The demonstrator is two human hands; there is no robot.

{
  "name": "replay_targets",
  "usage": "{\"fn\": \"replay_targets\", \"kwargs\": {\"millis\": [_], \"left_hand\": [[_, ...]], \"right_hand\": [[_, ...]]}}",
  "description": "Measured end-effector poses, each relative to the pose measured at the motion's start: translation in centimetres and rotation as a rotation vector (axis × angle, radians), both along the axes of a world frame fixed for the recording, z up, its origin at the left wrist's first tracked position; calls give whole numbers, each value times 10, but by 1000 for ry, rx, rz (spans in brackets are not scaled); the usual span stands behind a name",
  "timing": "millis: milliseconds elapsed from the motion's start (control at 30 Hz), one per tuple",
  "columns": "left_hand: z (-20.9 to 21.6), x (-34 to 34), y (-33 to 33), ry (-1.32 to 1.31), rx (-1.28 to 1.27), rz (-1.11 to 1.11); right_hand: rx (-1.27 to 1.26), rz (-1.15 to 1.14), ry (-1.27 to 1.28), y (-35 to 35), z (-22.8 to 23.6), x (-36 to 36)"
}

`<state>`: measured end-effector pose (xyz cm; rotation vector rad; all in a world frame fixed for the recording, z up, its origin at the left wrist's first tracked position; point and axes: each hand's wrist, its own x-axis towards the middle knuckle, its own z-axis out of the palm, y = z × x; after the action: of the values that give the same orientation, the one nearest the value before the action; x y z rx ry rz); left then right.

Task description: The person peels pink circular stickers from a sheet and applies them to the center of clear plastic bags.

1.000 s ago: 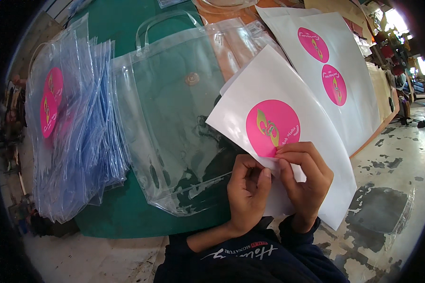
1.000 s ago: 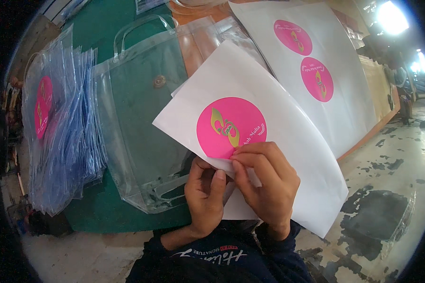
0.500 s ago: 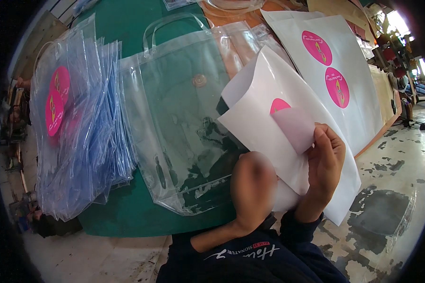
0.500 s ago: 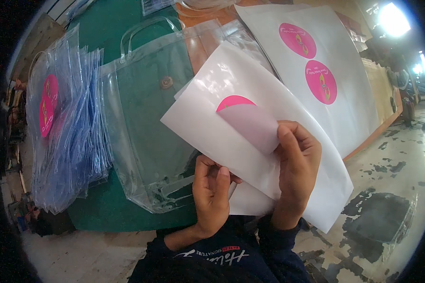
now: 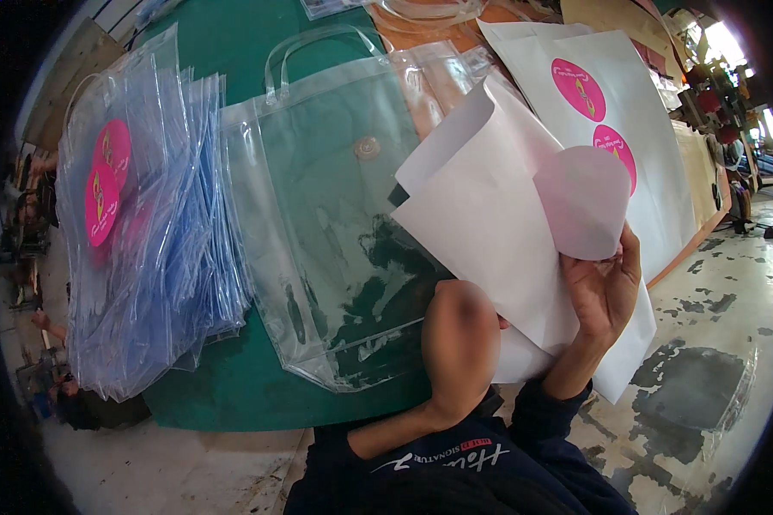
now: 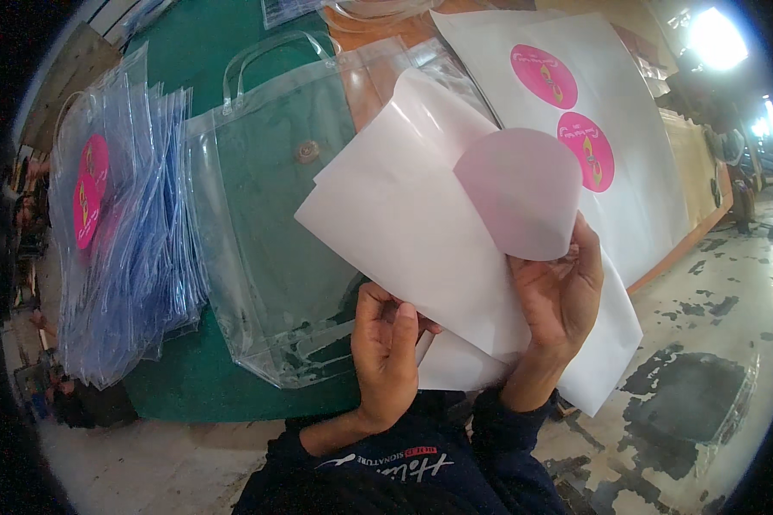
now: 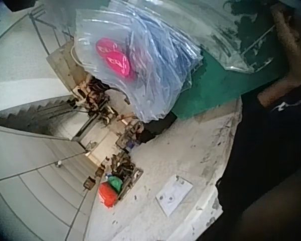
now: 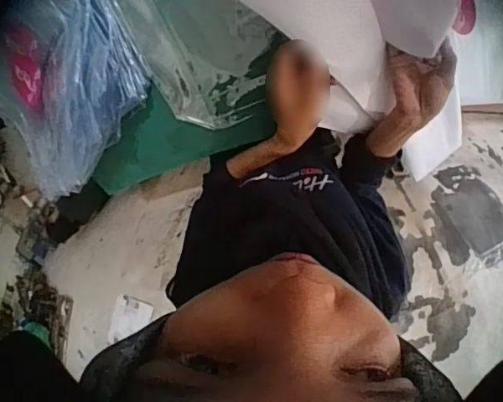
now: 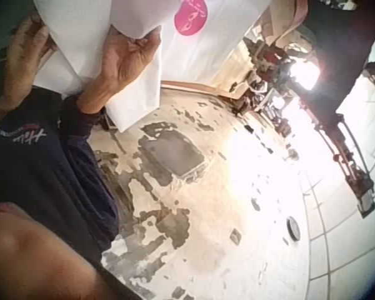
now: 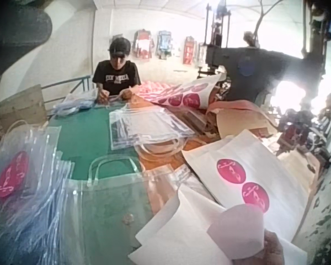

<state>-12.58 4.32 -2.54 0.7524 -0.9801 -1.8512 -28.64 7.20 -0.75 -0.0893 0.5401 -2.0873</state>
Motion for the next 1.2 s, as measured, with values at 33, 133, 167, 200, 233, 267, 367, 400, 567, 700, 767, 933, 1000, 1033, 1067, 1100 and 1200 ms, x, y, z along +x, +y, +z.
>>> {"fn": "replay_targets", "kwargs": {"millis": [33,133,167,200,233,267,367,400,567,700,767,933,1000,1033,1067,1100,1200], "left_hand": [[0,0,0,2,-7,-2],[2,0,0,35,51,-5],[2,1,0,33,49,0],[2,2,1,53,92,11],[2,3,2,72,135,23],[4,2,4,73,132,25],[10,5,4,-48,-364,467],[14,11,0,-49,-364,467],[37,24,-14,-447,-809,56],[50,25,-13,-449,-705,-114],[49,25,-13,-432,-658,-163],[49,30,-14,-393,-581,-231],[51,30,-14,-362,-534,-258],[52,30,-15,-334,-486,-283],[51,32,-15,-336,-487,-279],[48,34,-15,-238,-452,-255],[34,36,-11,-8,-255,-212]], "right_hand": [[-47,25,-30,0,2,-1],[59,-26,-43,-4,15,3],[58,-21,-46,-5,14,3],[60,-29,-3,-5,13,3],[62,-36,39,-5,12,3],[59,-33,39,-1,7,-1],[-182,-69,1,7,-5,-5],[-175,-111,85,7,-2,0],[126,-297,315,4,12,25],[38,-96,637,5,12,28],[33,-72,675,3,18,33],[67,-53,906,-3,26,40],[25,-83,989,-10,28,40],[-18,-111,1070,-12,29,41],[-22,-108,1068,-14,31,45],[-4,-113,1137,-15,35,51],[57,-26,1364,-11,48,49]]}}
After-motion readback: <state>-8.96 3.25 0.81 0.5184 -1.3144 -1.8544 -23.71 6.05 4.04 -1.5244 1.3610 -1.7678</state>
